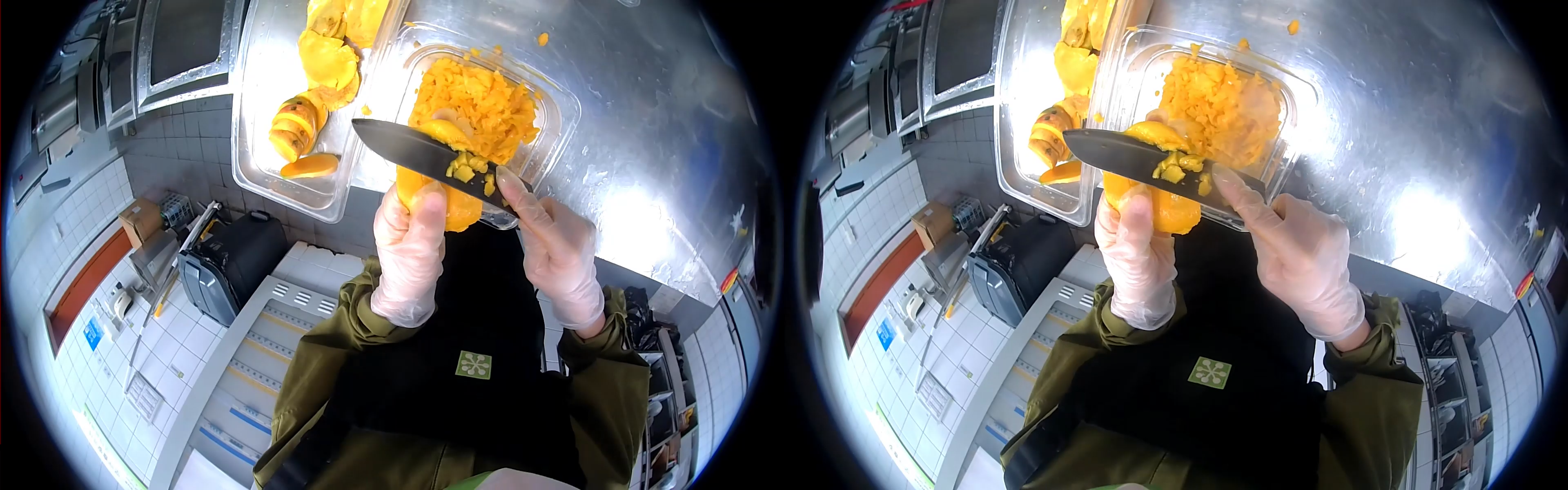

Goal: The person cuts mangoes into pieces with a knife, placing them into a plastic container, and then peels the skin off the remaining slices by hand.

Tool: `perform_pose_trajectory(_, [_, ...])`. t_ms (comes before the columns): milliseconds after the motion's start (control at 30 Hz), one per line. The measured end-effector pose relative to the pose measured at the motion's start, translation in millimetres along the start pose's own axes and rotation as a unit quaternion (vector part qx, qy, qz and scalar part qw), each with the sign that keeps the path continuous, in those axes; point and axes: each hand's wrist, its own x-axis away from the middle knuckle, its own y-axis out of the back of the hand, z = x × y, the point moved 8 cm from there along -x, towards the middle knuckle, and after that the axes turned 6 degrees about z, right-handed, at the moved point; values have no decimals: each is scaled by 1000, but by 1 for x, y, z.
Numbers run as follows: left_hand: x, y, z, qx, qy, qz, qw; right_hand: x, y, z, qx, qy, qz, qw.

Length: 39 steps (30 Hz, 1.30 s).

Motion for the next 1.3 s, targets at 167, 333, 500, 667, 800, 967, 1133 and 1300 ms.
perform_pose_trajectory(167, [13,4,10,-37,20,-34,999,-4,-7,6,-12,13,-30,999])
perform_pose_trajectory(333, [16,7,10,-54,-13,-37,998,-11,-12,14,17,14,-35,999])
perform_pose_trajectory(500, [12,9,4,-39,-6,-38,998,-20,-7,19,28,7,-14,999])
perform_pose_trajectory(667, [11,11,2,-31,-1,-17,999,-8,-8,9,41,1,-23,999])
perform_pose_trajectory(800, [28,-1,5,-122,4,14,992,-21,4,3,22,-42,-38,998])
perform_pose_trajectory(967, [15,27,-33,-155,-46,-131,978,-10,-3,-3,-65,-31,-42,997])
perform_pose_trajectory(1133, [-56,51,-114,-360,-122,-146,913,0,1,-12,-39,-47,-34,998])
perform_pose_trajectory(1300, [-109,99,-115,-737,154,-166,637,-2,10,-7,-5,-74,37,997])
